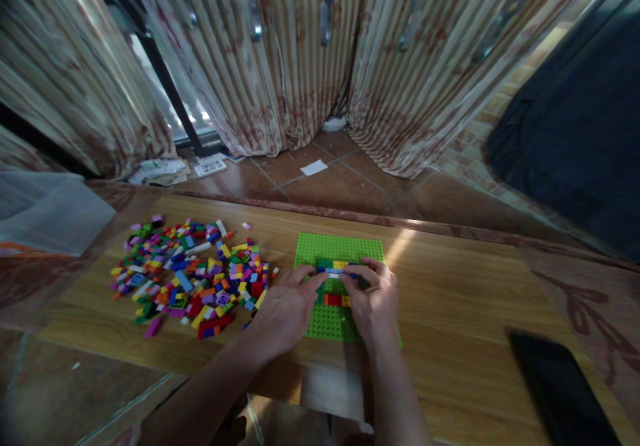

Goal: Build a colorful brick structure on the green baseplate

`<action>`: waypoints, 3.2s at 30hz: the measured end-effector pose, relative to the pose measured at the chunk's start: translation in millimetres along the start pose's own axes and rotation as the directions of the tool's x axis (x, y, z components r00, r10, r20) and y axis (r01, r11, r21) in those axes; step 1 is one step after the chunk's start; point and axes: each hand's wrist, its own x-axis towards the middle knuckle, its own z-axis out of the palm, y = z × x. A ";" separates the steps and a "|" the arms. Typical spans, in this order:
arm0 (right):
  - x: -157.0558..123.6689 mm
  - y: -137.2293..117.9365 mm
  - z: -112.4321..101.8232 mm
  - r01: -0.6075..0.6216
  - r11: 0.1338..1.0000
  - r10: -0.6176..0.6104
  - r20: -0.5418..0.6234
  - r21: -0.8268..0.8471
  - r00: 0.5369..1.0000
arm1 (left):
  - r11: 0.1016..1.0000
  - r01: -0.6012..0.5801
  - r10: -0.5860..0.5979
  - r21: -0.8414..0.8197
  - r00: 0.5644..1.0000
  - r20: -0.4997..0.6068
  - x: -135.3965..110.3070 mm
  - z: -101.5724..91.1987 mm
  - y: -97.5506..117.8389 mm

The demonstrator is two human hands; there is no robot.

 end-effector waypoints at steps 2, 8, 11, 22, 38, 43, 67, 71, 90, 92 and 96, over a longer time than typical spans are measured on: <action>0.7 1.6 0.5 -0.028 0.999 0.028 -0.001 0.015 1.000 | 0.999 0.000 0.000 0.037 1.000 0.012 0.1 0.8 1.6; 2.8 5.0 1.8 -0.084 0.996 0.084 0.011 0.038 0.996 | 0.988 0.013 -0.017 0.152 1.000 0.025 0.4 2.6 6.6; 3.8 2.1 2.4 -0.085 0.996 0.085 0.003 0.020 0.996 | 0.979 0.028 -0.032 0.202 0.999 0.018 1.0 4.0 10.4; 7.3 -5.7 4.5 -0.032 0.999 0.032 -0.019 -0.008 0.999 | 0.958 0.066 -0.073 0.278 0.997 0.017 7.1 7.2 22.9; -7.5 -18.3 -10.6 0.060 0.997 -0.067 -0.142 -0.052 0.988 | 0.903 0.043 -0.226 -0.427 0.894 -0.387 2.3 -18.7 -15.3; -31.6 -55.1 11.2 0.230 0.973 -0.229 -0.043 0.002 0.972 | 0.670 -0.009 -0.488 -0.742 0.748 -0.449 4.9 -37.4 -48.7; -70.2 -79.1 56.7 0.383 0.924 -0.347 0.460 0.016 0.817 | 0.586 0.042 -0.517 -0.809 0.789 -0.334 -1.6 -38.4 -59.3; -68.9 -77.5 53.3 0.241 0.956 -0.291 0.460 0.166 0.839 | 0.585 0.034 -0.508 -0.811 0.795 -0.333 -2.0 -39.2 -57.5; -48.1 -70.3 36.9 -0.115 0.830 0.097 0.062 0.545 0.993 | 0.435 -0.029 -0.130 -0.900 0.987 -0.095 -6.4 -34.5 -30.9; -47.8 -69.8 35.5 -0.086 0.857 0.061 0.065 0.508 0.996 | 0.496 -0.044 -0.126 -0.867 0.985 -0.122 -5.9 -33.3 -31.2; -48.2 -66.1 33.0 -0.003 0.933 -0.010 0.036 0.359 0.999 | 0.521 -0.043 -0.103 -0.852 0.988 -0.113 -5.9 -30.2 -30.7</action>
